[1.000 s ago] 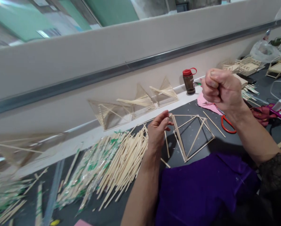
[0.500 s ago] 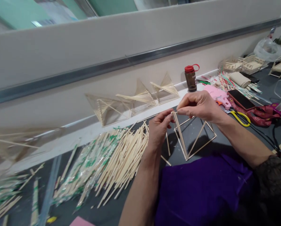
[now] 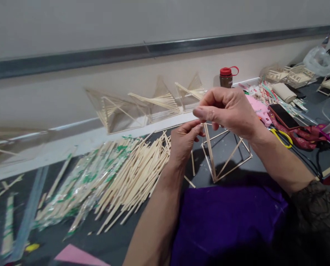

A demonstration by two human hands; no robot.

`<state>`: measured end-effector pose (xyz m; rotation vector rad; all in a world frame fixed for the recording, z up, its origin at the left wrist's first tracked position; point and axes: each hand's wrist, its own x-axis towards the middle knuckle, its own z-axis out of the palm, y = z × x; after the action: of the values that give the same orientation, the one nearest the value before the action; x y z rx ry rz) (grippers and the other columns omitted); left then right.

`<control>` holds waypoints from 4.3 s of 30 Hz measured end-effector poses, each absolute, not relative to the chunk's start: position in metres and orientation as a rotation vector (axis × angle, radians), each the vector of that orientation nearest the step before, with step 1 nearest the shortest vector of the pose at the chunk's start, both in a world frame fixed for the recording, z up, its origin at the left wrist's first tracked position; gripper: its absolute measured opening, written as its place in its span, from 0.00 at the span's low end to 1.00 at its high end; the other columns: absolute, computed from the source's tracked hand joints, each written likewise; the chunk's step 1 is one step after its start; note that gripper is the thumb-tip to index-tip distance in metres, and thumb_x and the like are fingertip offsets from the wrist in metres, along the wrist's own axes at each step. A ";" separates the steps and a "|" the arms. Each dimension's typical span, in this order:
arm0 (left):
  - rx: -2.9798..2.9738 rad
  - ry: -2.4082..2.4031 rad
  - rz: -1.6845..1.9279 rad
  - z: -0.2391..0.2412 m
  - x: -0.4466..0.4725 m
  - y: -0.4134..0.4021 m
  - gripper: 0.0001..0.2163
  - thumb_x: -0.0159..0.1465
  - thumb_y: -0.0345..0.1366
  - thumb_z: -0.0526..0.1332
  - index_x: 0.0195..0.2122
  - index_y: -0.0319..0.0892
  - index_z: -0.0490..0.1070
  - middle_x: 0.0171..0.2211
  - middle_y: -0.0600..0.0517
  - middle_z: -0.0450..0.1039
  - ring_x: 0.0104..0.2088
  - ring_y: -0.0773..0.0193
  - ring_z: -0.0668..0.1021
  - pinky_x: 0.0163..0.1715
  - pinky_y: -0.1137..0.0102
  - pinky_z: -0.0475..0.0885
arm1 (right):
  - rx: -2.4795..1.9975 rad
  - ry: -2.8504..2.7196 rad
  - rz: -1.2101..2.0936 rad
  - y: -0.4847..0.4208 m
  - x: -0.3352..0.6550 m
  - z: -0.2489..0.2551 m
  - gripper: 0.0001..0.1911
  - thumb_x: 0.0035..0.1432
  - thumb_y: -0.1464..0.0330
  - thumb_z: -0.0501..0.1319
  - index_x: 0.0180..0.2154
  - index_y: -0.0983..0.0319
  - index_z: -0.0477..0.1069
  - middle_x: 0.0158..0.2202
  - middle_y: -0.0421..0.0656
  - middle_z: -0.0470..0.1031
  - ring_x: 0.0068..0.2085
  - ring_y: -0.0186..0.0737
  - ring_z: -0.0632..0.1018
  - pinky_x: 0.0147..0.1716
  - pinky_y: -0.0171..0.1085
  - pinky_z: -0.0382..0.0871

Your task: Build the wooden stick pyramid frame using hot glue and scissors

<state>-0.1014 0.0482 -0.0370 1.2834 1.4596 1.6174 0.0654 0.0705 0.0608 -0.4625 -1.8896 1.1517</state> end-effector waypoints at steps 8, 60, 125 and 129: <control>1.294 1.413 1.609 -0.036 -0.099 0.049 0.07 0.53 0.39 0.68 0.30 0.42 0.82 0.25 0.52 0.80 0.23 0.68 0.78 0.20 0.75 0.67 | -0.508 -1.860 1.152 0.076 0.060 0.038 0.22 0.59 0.50 0.64 0.27 0.63 0.71 0.24 0.39 0.71 0.24 0.27 0.70 0.22 0.29 0.64; 1.295 1.369 1.559 -0.032 -0.101 0.049 0.13 0.53 0.41 0.68 0.37 0.42 0.83 0.27 0.50 0.80 0.25 0.64 0.79 0.21 0.74 0.67 | -0.593 -1.975 0.989 0.080 0.067 0.040 0.21 0.58 0.51 0.65 0.26 0.62 0.71 0.24 0.40 0.71 0.26 0.29 0.69 0.22 0.31 0.62; 1.316 1.874 1.129 -0.050 -0.140 0.049 0.15 0.65 0.42 0.56 0.23 0.41 0.67 0.20 0.53 0.72 0.17 0.67 0.75 0.16 0.74 0.67 | -0.565 -2.008 0.955 0.085 0.073 0.042 0.22 0.60 0.51 0.63 0.27 0.64 0.72 0.24 0.40 0.73 0.23 0.26 0.69 0.21 0.29 0.62; 1.511 1.965 1.281 -0.048 -0.139 0.046 0.09 0.61 0.39 0.61 0.30 0.42 0.78 0.27 0.52 0.78 0.21 0.68 0.75 0.18 0.75 0.66 | -0.541 -2.002 0.954 0.088 0.074 0.041 0.22 0.60 0.52 0.63 0.27 0.64 0.71 0.24 0.39 0.72 0.24 0.26 0.69 0.22 0.28 0.62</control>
<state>-0.1393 0.0464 -0.0480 1.5105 1.9646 1.2808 0.0742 0.0878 0.0413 -0.5405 -2.0019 0.9543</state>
